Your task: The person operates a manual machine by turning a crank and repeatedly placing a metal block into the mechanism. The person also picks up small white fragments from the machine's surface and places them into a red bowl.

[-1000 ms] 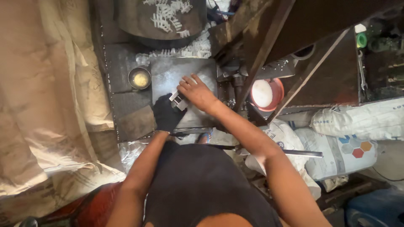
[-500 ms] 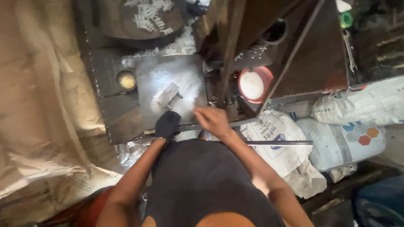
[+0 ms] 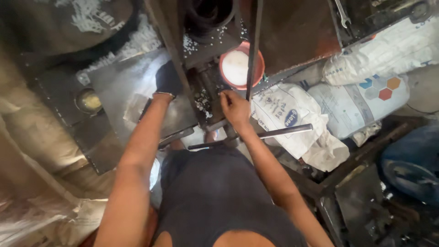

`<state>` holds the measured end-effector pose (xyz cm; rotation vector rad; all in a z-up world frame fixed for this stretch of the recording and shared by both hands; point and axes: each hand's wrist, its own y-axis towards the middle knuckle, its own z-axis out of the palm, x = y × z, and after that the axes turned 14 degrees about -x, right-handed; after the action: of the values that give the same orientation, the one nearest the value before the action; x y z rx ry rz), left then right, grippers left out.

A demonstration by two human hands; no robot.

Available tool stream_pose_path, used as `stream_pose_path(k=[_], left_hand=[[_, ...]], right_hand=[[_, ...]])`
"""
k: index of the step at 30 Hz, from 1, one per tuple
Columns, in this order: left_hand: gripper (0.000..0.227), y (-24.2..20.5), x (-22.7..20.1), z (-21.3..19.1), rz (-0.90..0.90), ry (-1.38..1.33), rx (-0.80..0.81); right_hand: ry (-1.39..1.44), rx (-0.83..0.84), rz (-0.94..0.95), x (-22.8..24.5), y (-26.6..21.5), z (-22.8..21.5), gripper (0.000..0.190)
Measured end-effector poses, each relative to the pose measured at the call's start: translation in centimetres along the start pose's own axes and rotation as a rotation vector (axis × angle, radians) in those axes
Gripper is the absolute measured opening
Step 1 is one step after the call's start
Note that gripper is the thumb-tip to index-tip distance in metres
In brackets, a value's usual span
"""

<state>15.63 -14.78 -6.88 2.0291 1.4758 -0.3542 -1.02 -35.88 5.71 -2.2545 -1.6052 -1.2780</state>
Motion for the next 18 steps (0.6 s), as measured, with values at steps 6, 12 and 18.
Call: stream_pose_path(k=[6,12,18], left_hand=[[0.039,-4.7,-2.2,-1.5,-0.176,0.009,-0.182],[0.04,-12.3,-6.0,-8.7,-0.492,-0.012,-0.258],[0.045,-19.1,-5.9,-13.2,-0.718,-0.316,-0.224]], right_hand=[[0.01,0.027,-0.042,0.6,0.2,-0.5,0.014],[0.339,0.154,-0.111,3.3,-1.3,-1.6,0.013],[0.643,0.664,0.089,6.6,-5.8,2.6,0.047]])
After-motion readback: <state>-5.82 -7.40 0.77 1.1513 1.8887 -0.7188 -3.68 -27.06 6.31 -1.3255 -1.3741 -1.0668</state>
